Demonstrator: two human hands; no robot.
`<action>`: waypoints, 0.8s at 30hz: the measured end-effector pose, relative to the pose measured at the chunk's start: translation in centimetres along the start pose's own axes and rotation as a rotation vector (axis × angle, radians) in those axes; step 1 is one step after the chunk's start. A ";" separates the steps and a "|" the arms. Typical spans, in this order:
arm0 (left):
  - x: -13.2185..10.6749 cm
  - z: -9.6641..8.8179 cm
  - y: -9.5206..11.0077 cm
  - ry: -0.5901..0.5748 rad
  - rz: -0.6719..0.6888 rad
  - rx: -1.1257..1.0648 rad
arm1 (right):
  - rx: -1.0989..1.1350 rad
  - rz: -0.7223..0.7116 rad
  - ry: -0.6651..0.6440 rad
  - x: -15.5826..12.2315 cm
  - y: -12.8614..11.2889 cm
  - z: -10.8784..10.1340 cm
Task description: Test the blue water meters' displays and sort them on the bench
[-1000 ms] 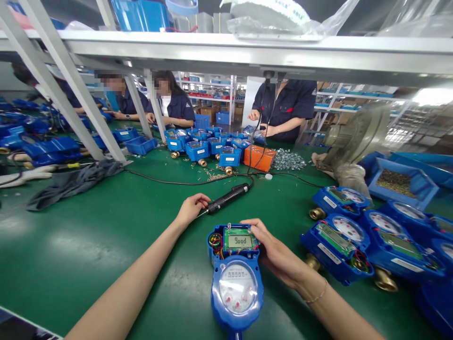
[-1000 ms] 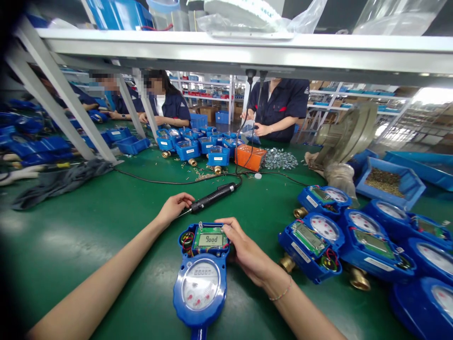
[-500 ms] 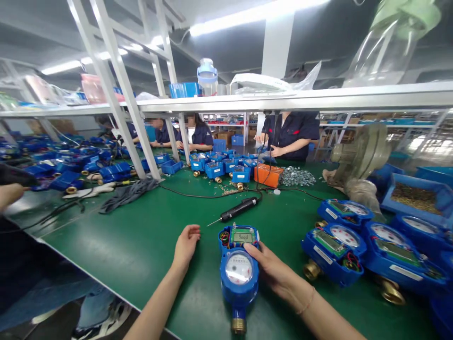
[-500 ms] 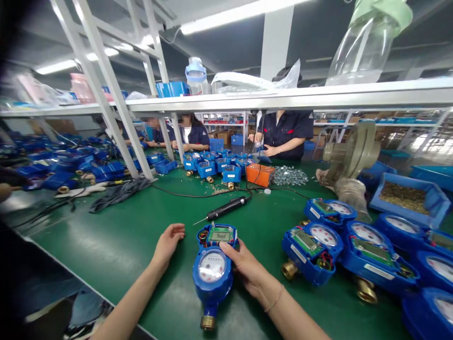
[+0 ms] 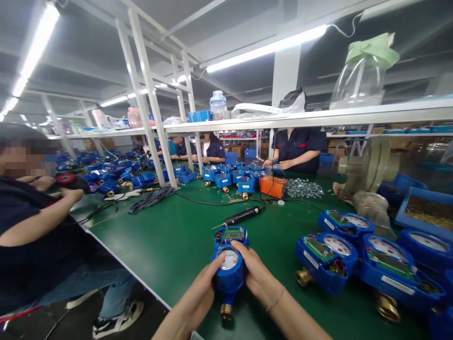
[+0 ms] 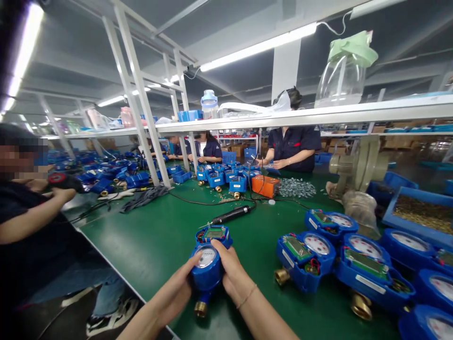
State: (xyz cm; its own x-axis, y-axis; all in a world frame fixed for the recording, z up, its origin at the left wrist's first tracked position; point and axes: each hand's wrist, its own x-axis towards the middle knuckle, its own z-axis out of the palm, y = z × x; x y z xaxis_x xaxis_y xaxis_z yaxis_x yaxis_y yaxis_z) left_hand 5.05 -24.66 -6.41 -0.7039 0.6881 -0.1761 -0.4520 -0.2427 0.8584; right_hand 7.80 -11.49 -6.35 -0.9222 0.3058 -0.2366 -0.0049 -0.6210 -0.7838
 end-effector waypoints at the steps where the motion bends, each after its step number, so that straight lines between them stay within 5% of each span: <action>1: -0.3 -0.2 0.4 0.015 -0.003 -0.028 | -0.005 -0.004 -0.006 0.0 0.0 0.8; 5: -3.2 -1.6 2.7 0.146 -0.016 -0.121 | -0.065 -0.010 -0.120 -0.5 -0.2 5.2; 9: -8.2 -2.9 5.1 0.323 0.131 -0.190 | -0.164 0.056 -0.311 -2.6 0.6 10.3; 15: -19.2 -5.7 3.7 0.586 0.368 -0.243 | -0.491 0.183 -1.010 -3.1 4.7 12.6; 16: -21.4 -6.2 2.6 0.617 0.399 -0.266 | -0.662 0.111 -1.104 -2.1 6.1 12.4; 18: -26.0 -7.1 -0.1 0.719 0.451 -0.333 | -1.171 -0.310 -1.201 0.5 9.6 12.1; 21: -32.8 -8.1 -5.5 0.973 0.523 -0.448 | -1.626 -1.007 -1.011 3.8 14.5 11.6; 24: -38.9 -9.4 -11.6 1.243 0.556 -0.525 | -1.798 -1.317 -0.886 4.8 16.3 11.7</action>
State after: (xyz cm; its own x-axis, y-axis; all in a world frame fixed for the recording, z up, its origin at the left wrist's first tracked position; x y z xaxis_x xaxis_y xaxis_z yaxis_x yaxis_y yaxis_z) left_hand 32.53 -55.06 -14.02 -0.7380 -0.5321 -0.4150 0.0788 -0.6787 0.7302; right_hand -1.27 -28.56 -13.53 -0.5942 -0.6912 0.4113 -0.7239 0.6825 0.1012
